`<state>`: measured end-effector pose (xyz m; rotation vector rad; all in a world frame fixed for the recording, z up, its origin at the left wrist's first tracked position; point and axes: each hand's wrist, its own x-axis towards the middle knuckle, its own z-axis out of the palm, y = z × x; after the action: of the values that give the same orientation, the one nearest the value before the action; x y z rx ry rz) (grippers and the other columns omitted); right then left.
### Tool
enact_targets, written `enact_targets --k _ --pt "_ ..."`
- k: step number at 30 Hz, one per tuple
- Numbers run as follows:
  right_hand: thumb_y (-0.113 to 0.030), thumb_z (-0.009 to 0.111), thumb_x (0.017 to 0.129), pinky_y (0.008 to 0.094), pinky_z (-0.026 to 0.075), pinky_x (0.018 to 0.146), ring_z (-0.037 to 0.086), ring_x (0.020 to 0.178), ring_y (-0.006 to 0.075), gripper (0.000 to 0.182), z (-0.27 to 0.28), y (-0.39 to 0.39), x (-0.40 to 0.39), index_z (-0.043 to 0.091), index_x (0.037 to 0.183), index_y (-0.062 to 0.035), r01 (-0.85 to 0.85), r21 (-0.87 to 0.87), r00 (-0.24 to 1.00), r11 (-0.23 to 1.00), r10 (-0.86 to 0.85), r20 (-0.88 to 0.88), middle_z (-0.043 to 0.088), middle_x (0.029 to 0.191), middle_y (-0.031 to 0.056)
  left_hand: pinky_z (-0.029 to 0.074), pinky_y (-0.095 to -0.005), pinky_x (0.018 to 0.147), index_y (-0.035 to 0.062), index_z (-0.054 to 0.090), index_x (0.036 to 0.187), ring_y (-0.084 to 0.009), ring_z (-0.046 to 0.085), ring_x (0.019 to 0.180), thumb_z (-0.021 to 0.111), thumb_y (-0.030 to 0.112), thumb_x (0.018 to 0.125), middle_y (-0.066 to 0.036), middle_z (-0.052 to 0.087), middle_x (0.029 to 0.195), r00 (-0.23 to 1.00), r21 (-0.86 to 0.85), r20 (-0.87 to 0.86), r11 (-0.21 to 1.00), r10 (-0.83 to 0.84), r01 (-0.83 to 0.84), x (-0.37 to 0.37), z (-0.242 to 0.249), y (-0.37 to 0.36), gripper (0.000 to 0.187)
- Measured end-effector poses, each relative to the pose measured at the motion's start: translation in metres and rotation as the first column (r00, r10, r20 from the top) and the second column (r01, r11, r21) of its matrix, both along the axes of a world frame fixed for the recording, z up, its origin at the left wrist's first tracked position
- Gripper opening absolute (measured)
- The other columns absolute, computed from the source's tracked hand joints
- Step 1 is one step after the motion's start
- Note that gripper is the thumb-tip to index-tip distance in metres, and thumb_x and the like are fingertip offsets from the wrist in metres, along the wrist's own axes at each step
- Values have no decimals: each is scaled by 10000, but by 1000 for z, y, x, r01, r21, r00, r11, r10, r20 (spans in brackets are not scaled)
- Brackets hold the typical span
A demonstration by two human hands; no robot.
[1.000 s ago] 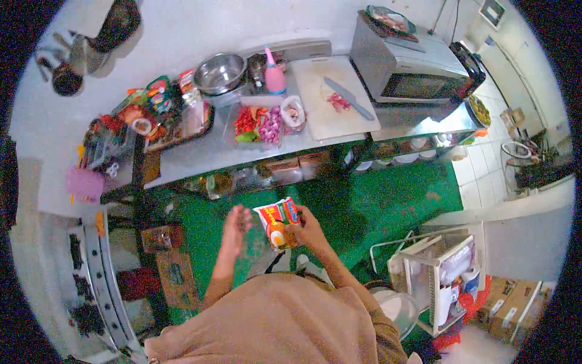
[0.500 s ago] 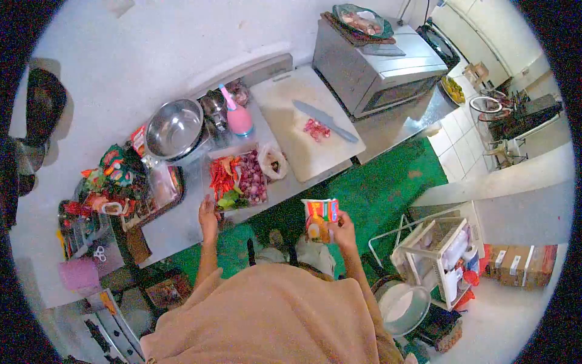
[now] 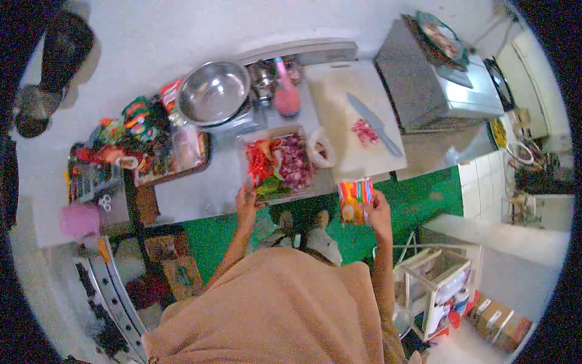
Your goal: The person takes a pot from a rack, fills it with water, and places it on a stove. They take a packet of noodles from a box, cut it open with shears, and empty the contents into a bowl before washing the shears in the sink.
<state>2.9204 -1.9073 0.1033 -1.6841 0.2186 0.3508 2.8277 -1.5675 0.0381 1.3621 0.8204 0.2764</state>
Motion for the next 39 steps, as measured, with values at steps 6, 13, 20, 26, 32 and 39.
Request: enact_targets --k 6,13,20,26,32,39 --pt "-10 622 710 302 467 780 574 876 166 498 30 88 -24 436 1172 -28 -442 91 870 892 451 -198 595 980 96 397 -352 857 40 300 1312 -196 475 1029 502 303 879 -107 397 1248 998 321 -54 947 42 -23 -41 49 15 546" --pt "-103 658 741 335 409 875 518 1018 226 503 36 267 -60 409 1171 -23 -623 207 782 754 599 173 522 1095 118 401 -323 889 54 391 1235 -178 494 1046 558 143 830 -63 506 1149 989 -348 80 934 120 -85 -84 80 33 447" --pt "-211 586 803 380 431 808 559 879 292 426 29 212 -44 467 1177 -45 -514 -385 619 766 642 453 575 959 146 488 -311 737 57 434 1189 -161 566 902 615 211 801 -65 555 1048 981 -57 -10 979 194 -194 -70 31 119 455" --pt "-239 564 801 394 476 717 590 809 314 322 7 81 -72 544 1067 -57 -448 -468 820 762 559 125 607 929 150 484 -316 734 3 413 1199 -217 546 927 654 286 772 -119 529 1041 997 245 -68 969 30 -12 -50 -29 154 566" --pt "-230 573 799 372 481 679 604 778 284 303 -21 -37 -102 551 1061 -79 -98 -355 995 930 85 -54 622 873 137 353 -481 910 -71 338 1247 -391 440 1067 657 405 750 -253 431 1194 771 892 -389 416 505 177 -51 -19 142 759" --pt "-232 573 796 378 477 646 610 694 278 237 -153 -180 -76 590 967 -69 167 -149 980 975 -181 -84 637 772 117 296 -462 959 -52 340 1255 -380 391 1123 580 395 814 -245 359 1258 1000 998 -5 64 -23 6 34 100 -123 673"
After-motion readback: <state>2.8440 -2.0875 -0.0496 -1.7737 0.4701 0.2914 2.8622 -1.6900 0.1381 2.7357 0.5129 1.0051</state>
